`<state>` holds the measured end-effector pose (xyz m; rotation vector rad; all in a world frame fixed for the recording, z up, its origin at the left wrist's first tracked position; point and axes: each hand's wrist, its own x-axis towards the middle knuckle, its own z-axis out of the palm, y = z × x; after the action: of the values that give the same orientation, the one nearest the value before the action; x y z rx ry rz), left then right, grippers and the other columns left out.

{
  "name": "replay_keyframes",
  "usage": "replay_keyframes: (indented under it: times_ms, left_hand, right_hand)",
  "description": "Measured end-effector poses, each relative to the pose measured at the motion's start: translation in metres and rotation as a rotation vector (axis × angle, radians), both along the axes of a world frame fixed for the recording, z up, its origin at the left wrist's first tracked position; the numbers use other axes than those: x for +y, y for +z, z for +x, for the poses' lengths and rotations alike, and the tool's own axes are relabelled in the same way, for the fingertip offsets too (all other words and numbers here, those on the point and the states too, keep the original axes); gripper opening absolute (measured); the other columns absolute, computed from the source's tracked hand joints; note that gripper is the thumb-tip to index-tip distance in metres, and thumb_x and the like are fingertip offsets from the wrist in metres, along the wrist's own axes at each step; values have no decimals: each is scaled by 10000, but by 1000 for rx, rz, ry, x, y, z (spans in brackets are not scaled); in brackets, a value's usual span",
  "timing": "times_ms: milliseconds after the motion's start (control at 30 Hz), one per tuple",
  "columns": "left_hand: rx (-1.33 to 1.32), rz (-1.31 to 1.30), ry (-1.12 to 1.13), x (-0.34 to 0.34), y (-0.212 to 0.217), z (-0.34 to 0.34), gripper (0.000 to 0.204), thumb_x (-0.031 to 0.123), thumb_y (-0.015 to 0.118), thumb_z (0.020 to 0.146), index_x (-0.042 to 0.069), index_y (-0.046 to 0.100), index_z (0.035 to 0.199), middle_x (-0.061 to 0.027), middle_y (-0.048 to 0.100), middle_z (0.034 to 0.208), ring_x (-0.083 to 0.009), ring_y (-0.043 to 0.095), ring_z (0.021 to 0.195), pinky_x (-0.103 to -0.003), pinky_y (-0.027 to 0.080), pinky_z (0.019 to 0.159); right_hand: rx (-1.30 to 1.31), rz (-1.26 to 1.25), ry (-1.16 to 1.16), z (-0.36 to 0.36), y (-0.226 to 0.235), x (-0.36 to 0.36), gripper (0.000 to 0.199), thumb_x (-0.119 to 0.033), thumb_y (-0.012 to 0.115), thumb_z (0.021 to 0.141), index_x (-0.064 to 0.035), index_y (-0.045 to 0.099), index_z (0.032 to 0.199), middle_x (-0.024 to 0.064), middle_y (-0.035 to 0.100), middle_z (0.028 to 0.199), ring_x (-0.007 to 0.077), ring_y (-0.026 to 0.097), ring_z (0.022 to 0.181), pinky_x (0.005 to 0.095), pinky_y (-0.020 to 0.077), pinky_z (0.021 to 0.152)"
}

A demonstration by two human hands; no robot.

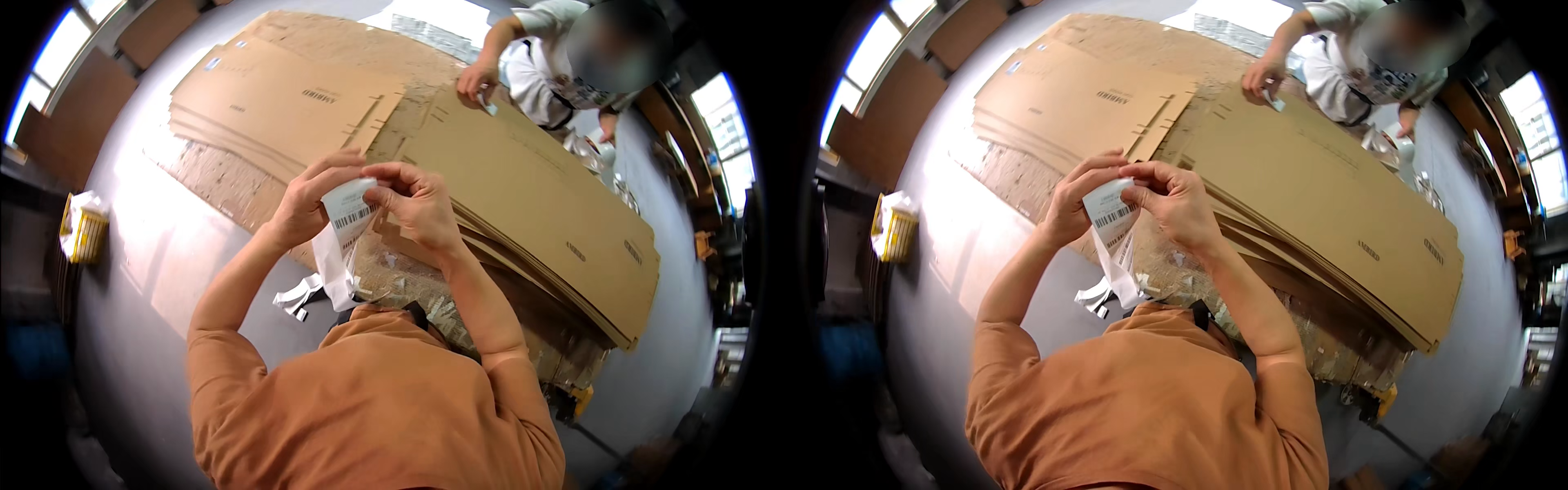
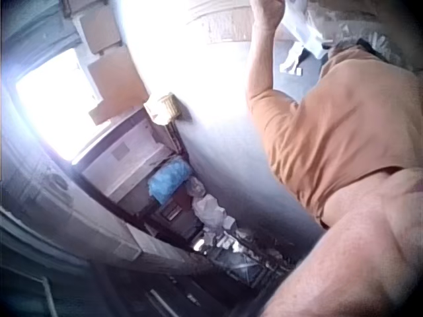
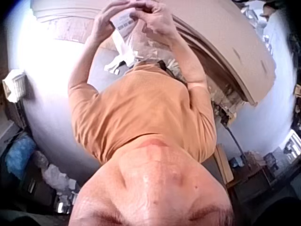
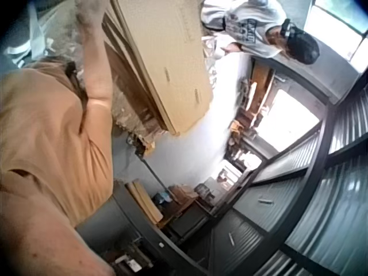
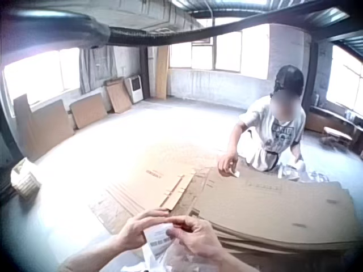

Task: The person applies shipping labels to a stack of flat cardboard boxes. They peel individual labels from a roll and place them on the top box, then move the labeled box to a separate pile. A coworker is visible in the background performing similar labeling tasks.

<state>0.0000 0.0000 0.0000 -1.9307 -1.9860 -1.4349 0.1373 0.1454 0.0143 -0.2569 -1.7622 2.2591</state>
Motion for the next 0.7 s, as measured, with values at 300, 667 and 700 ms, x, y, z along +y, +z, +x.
replay_keyframes:
  times_ms: [300,667,700]
  left_hand:
    - [-452,-271,-71,78,-17,18,178,99,712,791,26,638,936,-103,676,797,-153,640,698,-279,495,624]
    - [-257,-449,133,126,-67,-9,190,202,638,825,33,589,753,-173,601,673,-372,586,636,-429,455,566]
    - [-294,-451,127,128,-70,-7,182,195,635,826,33,589,759,-173,604,681,-371,588,642,-428,457,569]
  right_hand:
    - [-69,344,-291,37,-18,52,133,-9,657,847,44,662,969,73,684,883,97,628,791,224,517,698]
    - [-288,251,-664,34,-28,164,127,-114,655,857,6,684,884,-11,586,674,39,468,574,198,366,507]
    - [-291,236,-706,30,-40,188,139,-120,658,851,13,678,886,-10,586,682,36,454,561,198,347,490]
